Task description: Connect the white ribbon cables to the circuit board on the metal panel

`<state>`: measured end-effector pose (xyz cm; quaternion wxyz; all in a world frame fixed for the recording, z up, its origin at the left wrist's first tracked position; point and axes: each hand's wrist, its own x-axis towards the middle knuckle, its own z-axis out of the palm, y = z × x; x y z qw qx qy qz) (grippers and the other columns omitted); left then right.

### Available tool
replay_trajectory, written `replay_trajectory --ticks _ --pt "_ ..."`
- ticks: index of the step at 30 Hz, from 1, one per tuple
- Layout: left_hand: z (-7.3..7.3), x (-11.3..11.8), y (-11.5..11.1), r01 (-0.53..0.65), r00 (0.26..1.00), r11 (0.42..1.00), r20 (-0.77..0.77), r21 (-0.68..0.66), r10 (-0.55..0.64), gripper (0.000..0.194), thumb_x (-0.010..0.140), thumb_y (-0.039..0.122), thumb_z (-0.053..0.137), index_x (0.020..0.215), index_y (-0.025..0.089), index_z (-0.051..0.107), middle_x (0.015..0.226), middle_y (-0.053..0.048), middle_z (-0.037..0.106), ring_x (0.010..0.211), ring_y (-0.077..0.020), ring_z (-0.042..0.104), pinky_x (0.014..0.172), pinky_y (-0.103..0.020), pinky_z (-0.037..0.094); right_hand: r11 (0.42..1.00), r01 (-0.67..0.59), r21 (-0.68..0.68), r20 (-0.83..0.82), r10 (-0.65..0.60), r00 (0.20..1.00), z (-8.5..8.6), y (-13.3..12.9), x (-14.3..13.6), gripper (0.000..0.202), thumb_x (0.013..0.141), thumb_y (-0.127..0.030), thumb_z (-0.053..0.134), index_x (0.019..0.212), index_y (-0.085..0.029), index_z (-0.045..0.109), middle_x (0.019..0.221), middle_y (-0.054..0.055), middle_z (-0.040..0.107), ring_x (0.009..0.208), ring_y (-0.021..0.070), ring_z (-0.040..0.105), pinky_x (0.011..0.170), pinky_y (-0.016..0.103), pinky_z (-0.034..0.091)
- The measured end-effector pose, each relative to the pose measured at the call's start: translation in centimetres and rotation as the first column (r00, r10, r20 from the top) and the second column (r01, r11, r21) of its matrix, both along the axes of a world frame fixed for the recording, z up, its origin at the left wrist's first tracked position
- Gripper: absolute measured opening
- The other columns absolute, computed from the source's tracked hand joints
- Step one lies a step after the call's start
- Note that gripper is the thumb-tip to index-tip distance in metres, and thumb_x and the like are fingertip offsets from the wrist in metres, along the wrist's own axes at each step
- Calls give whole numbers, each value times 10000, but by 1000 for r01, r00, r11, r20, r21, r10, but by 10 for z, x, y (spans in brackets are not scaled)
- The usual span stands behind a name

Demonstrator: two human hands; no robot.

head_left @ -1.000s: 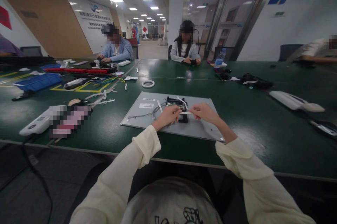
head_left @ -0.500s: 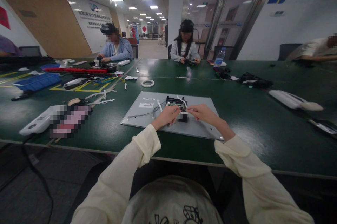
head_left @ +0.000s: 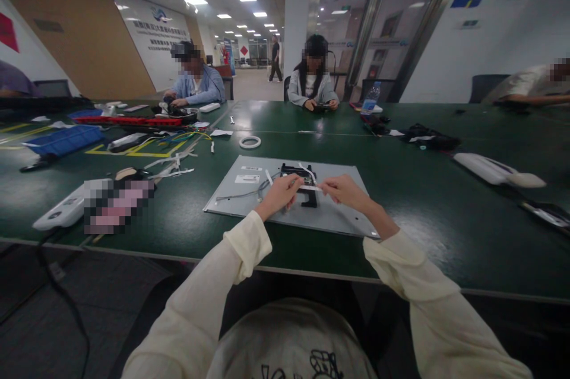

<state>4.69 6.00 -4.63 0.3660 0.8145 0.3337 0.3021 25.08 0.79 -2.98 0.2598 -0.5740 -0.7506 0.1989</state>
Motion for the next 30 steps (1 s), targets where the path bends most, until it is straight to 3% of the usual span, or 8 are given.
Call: replay_trajectory --ticks 6,10,15,20,24,30 --pt "-1 -3 3 -142 987 977 -53 157 152 449 901 467 302 648 175 530 405 43 461 357 -89 439 471 -209 362 1000 -20 3 -71 20 997 5 -5 -5 427 847 -507 403 633 -165 544 413 -35 444 382 70 391 481 199 308" --pt "1 -7 7 -240 970 953 7 183 243 453 908 459 289 688 173 563 469 24 506 435 -100 487 515 -212 377 1000 11 21 -108 -9 994 8 -6 -2 435 846 -517 400 623 -166 527 410 -38 435 379 64 381 471 192 310" --pt "3 -4 6 -79 990 992 128 99 66 406 892 466 318 893 163 588 781 -12 622 485 -78 508 506 -209 390 999 -43 -5 -106 42 993 8 -8 -7 425 849 -504 402 634 -165 539 405 -40 430 371 62 372 471 192 311" --pt "0 0 6 92 996 995 14 36 -93 423 837 484 416 636 141 561 560 26 523 475 -78 458 524 -209 361 999 -52 -9 -87 51 995 5 -6 -7 446 852 -510 390 643 -152 556 411 -39 433 386 64 387 488 190 312" --pt "-4 3 10 58 998 994 -18 98 -56 333 779 415 516 604 139 578 608 24 546 620 -100 499 616 -207 362 1000 12 -8 0 -12 1000 0 -2 -5 461 861 -490 379 639 -138 579 422 -33 451 408 68 405 514 191 307" --pt "-14 13 9 -22 989 980 -141 198 51 283 808 353 480 672 146 617 657 -4 601 656 -125 534 641 -221 371 990 142 19 299 -141 944 -13 9 -6 386 843 -321 390 568 -132 582 542 27 554 519 97 458 524 220 242"
